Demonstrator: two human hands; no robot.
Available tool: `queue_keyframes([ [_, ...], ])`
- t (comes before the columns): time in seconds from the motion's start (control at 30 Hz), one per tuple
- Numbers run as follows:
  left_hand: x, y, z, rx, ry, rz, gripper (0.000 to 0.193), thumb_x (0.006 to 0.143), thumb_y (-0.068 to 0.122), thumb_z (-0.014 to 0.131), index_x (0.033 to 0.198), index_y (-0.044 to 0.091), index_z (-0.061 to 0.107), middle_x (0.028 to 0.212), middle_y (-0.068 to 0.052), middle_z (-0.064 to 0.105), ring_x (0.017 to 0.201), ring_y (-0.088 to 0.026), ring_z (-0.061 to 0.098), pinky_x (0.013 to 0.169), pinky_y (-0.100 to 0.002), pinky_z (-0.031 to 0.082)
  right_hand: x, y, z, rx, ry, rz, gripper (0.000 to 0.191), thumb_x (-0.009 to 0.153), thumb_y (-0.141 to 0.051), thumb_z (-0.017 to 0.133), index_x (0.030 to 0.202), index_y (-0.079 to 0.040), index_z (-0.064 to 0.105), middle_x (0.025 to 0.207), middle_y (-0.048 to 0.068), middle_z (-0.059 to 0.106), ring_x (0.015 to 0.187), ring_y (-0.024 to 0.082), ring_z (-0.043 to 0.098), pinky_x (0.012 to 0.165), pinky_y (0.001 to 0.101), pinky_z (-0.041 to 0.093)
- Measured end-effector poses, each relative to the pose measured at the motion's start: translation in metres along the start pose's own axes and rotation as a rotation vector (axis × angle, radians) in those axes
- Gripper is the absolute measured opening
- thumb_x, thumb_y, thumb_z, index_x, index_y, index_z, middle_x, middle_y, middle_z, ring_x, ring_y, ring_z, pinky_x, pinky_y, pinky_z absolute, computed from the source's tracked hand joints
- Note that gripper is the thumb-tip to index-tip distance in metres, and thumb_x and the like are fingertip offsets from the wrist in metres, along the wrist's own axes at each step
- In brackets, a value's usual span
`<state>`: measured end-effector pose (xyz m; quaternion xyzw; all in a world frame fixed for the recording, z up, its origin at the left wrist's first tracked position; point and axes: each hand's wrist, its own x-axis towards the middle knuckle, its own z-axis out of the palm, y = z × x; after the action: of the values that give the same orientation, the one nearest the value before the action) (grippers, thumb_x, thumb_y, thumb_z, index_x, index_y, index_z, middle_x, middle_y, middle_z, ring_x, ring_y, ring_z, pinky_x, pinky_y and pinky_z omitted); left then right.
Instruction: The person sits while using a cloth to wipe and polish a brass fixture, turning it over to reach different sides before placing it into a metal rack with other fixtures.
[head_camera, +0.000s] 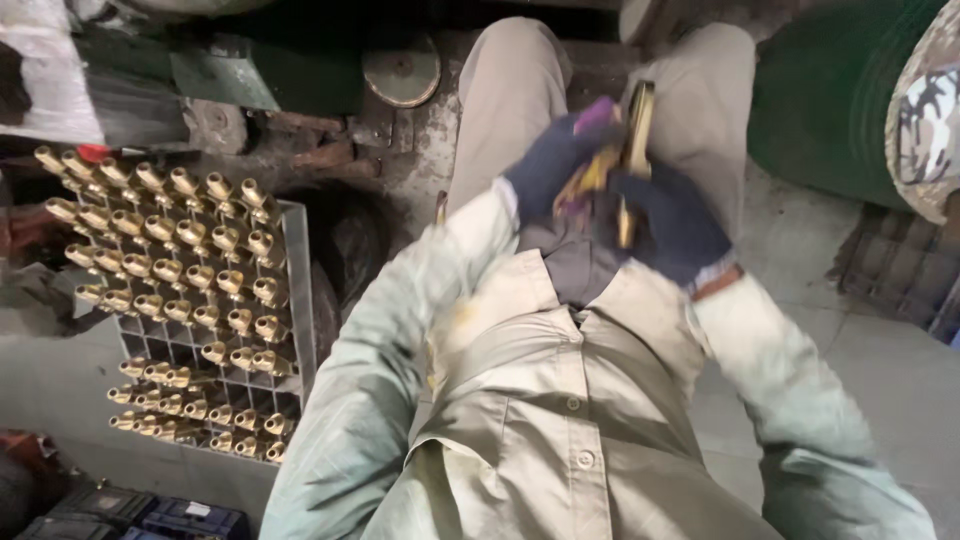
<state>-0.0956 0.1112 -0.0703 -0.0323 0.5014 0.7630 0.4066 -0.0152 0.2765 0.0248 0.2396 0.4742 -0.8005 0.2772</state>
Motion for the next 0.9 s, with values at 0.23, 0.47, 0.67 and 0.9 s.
queue_keyframes([
  [0.23, -0.122, 0.027, 0.042, 0.131, -0.203, 0.086, 0.028, 0.100, 0.011, 0.070, 0.126, 0.002, 0.066, 0.097, 0.000, 0.069, 0.089, -0.008, 0.064, 0.080, -0.028, 0.055, -0.094, -0.008, 0.032, -0.526, -0.051, 0.021, 0.055, 0.075, -0.004, 0.071, 0.129, -0.006, 0.062, 0.089, 0.002, 0.067, 0.069, 0.012, 0.065, 0.052, 0.0294, 0.052],
  [0.47, -0.145, 0.045, 0.054, 0.209, -0.128, 0.349, 0.037, 0.102, 0.008, 0.069, 0.137, 0.005, 0.059, 0.118, -0.007, 0.067, 0.095, -0.012, 0.061, 0.086, -0.031, 0.053, -0.084, 0.006, 0.020, -0.707, -0.057, -0.104, 0.052, 0.080, -0.006, 0.077, 0.128, -0.006, 0.058, 0.090, 0.002, 0.067, 0.071, 0.011, 0.064, 0.062, 0.0281, 0.056],
  [0.67, -0.147, 0.028, 0.062, -0.864, 0.041, 0.323, 0.033, 0.107, 0.021, 0.066, 0.132, 0.000, 0.061, 0.105, -0.017, 0.067, 0.088, -0.023, 0.069, 0.077, -0.035, 0.059, -0.077, 0.015, 0.018, -0.666, 0.025, -0.282, 0.041, 0.088, -0.008, 0.074, 0.124, -0.004, 0.054, 0.094, 0.004, 0.067, 0.075, 0.013, 0.066, 0.065, 0.0296, 0.055],
  [0.9, -0.115, 0.033, 0.101, 0.831, 0.743, 1.077, 0.043, 0.099, 0.018, 0.070, 0.139, 0.013, 0.054, 0.136, -0.016, 0.058, 0.124, -0.032, 0.060, 0.106, -0.037, 0.052, -0.061, 0.030, 0.030, -1.201, 0.238, -0.601, 0.043, 0.095, -0.019, 0.073, 0.128, -0.002, 0.051, 0.096, 0.023, 0.070, 0.090, 0.045, 0.068, 0.072, 0.0492, 0.052],
])
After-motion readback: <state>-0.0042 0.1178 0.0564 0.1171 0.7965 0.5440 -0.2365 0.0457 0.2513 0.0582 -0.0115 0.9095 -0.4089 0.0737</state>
